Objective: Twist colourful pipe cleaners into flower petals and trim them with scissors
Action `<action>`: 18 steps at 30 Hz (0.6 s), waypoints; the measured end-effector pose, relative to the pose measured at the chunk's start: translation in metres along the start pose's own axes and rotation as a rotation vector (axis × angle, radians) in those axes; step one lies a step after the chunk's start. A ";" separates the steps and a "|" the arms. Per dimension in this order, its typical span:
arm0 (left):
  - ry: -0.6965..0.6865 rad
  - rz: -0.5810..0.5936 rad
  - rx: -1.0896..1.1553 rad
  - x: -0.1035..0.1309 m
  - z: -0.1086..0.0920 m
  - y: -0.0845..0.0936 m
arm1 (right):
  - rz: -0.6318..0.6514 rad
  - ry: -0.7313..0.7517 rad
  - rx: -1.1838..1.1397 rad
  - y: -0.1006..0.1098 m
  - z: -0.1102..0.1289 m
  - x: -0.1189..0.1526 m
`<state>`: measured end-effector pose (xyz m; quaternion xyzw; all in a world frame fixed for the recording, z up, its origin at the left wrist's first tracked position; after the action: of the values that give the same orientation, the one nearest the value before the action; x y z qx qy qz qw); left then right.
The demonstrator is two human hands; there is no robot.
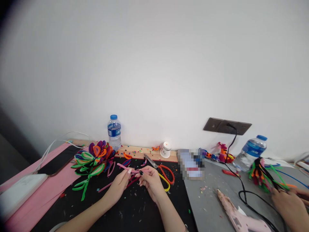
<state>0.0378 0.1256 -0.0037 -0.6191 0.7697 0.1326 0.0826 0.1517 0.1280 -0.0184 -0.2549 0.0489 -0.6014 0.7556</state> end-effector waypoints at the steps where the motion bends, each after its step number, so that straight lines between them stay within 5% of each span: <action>1: -0.006 0.019 -0.018 0.000 0.001 -0.001 | -0.001 0.007 0.000 0.001 0.001 0.000; 10: -0.104 0.315 -0.208 0.003 -0.012 -0.023 | 0.069 -0.062 0.087 -0.008 -0.006 0.000; 18: -0.165 0.460 -0.289 0.008 -0.022 -0.034 | 0.076 -0.089 0.108 -0.011 -0.014 -0.002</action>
<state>0.0698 0.1042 0.0115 -0.4206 0.8537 0.3062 0.0237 0.1363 0.1232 -0.0260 -0.2383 -0.0074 -0.5620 0.7921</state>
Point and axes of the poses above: each hand's wrist, its own x-axis away from the middle knuckle, its own y-axis out of the back of the hand, z = x × y, the point moved 10 cm from there along -x, towards the middle knuckle, and after that the axes turned 12 degrees about -y, right-handed, at the moved point
